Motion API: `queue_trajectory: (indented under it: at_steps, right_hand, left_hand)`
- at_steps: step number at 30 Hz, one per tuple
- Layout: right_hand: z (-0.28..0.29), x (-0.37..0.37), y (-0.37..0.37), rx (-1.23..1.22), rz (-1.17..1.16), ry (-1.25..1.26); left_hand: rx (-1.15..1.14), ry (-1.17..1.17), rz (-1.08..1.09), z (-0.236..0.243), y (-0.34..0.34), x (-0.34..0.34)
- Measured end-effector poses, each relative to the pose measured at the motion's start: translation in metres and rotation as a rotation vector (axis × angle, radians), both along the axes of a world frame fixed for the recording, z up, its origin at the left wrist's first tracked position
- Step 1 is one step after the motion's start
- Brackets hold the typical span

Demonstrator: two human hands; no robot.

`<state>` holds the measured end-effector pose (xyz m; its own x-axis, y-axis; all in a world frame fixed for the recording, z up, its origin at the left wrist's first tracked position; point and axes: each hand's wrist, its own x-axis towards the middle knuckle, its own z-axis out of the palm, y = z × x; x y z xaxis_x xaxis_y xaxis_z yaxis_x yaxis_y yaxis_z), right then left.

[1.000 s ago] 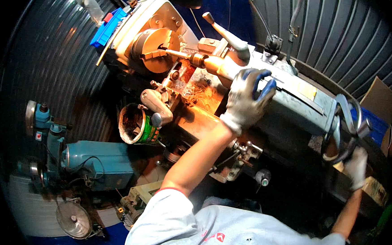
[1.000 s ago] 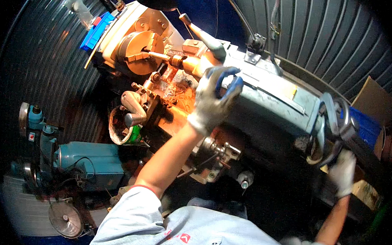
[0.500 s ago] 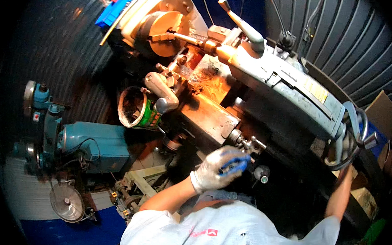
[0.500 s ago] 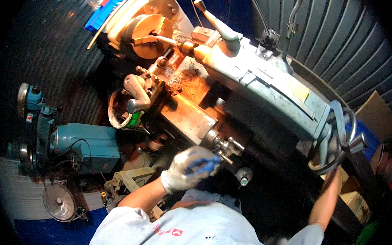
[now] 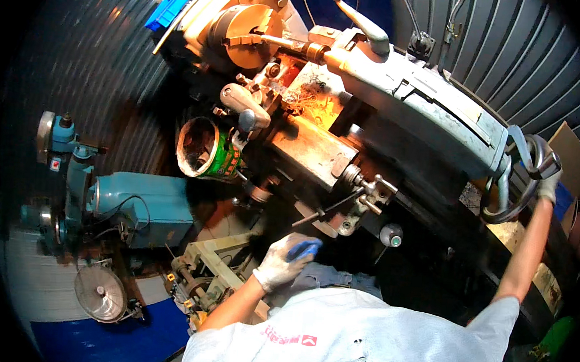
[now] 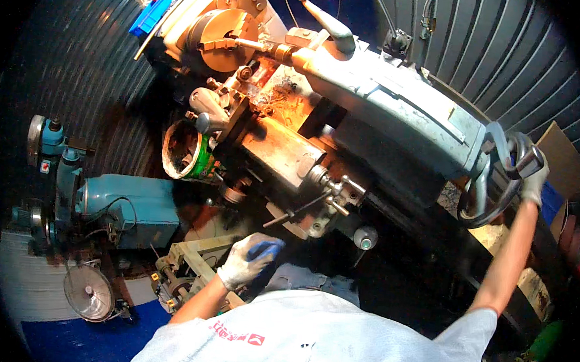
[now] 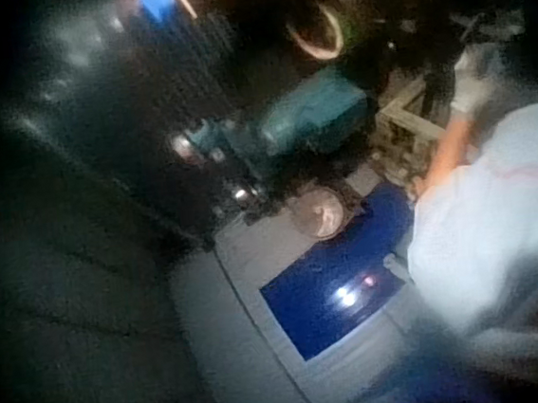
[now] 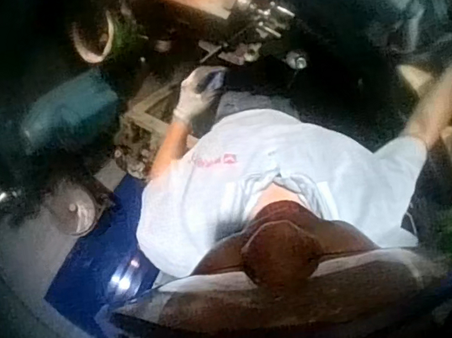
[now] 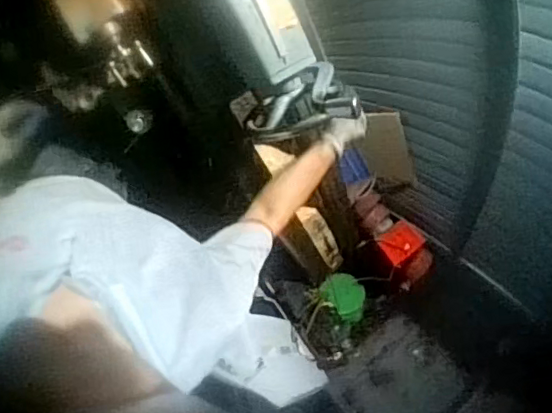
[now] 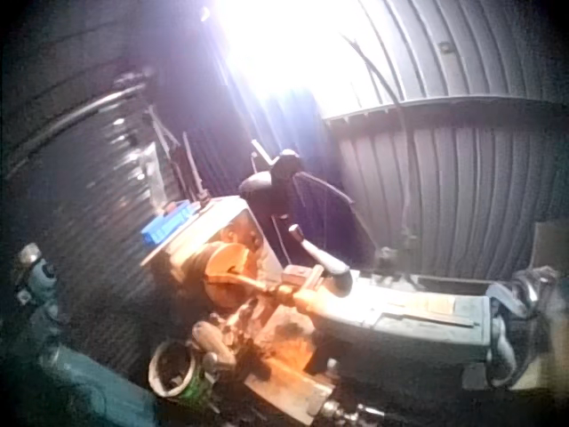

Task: The person operates a metal lathe, using a file to smooth a rotating cylindrical workpiece. They repeatedly measure the workpiece with a dial caliper, adjust the lathe controls, and reposition the workpiece in the chuck. The person wears gloves and uses a file and caliper throughout the task.

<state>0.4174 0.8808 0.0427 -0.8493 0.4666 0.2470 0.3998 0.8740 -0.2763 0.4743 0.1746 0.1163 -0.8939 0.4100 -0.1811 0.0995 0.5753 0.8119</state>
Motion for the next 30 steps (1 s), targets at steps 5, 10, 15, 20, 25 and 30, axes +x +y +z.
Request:
queue_trajectory:
  at_steps: [5,10,15,20,25,30]
  right_hand:
    - [-0.038,0.100,-0.110,-0.535,0.041,0.142]
    - [-0.043,-0.009,-0.007,-0.150,0.010,0.112]
    - [0.019,0.050,-0.070,0.260,0.098,0.091]
    - [-0.066,0.065,-0.127,-0.504,0.063,0.217]
    - [-0.032,-0.019,0.029,-0.117,-0.047,0.124]
    - [0.009,0.077,-0.076,0.138,0.016,-0.110]
  left_hand:
    - [-0.038,-0.170,0.367,-0.020,-0.045,0.049]
    - [-0.119,-0.179,0.262,-0.036,-0.049,0.055]
    - [-0.111,-0.300,0.484,-0.061,-0.089,0.094]
    - [-0.030,-0.331,0.493,-0.065,-0.093,0.087]
    - [-0.226,-0.180,0.256,-0.029,-0.086,0.056]
    - [-0.048,-0.385,0.628,-0.052,-0.135,0.091]
